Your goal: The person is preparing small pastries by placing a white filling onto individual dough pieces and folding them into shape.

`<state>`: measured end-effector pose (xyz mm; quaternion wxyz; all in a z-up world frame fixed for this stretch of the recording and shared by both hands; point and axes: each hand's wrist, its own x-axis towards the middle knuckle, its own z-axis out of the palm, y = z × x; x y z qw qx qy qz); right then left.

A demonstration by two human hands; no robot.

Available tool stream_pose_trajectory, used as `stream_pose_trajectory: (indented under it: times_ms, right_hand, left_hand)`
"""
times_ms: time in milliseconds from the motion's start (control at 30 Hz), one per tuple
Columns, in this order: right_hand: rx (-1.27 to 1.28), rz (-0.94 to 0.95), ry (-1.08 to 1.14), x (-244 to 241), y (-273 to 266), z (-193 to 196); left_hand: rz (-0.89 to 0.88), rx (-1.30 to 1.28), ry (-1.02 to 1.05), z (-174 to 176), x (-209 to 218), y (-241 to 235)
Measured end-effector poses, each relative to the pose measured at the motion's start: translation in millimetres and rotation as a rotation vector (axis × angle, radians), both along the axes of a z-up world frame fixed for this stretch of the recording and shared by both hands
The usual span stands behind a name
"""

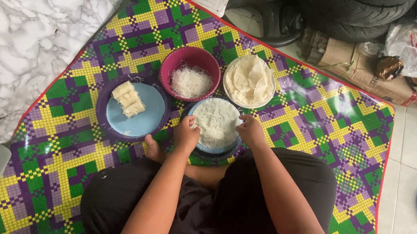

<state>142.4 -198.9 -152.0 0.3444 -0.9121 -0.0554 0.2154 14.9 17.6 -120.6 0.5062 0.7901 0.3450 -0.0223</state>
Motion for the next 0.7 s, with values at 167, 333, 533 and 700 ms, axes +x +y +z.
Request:
stream_pose_trajectory:
  times_ms: [167, 333, 533, 700]
  right_hand:
    - [0.018, -0.013, 0.016, -1.5, 1.7, 2.3]
    - [0.227, -0.131, 0.08, 1.3, 1.6, -4.5]
    - [0.569, -0.261, 0.308, -10.0, 0.3, 7.5]
    - [0.38, -0.196, 0.214, 2.2, 0.5, -11.9]
  left_hand:
    - [0.009, 0.028, -0.024, -5.8, 2.3, -0.3]
    - [0.026, 0.007, -0.048, -4.7, 3.8, -0.7]
    - [0.058, 0.001, 0.0, -19.7, 5.0, 3.9]
    - [0.013, 0.137, 0.003, -46.7, 7.6, 5.8]
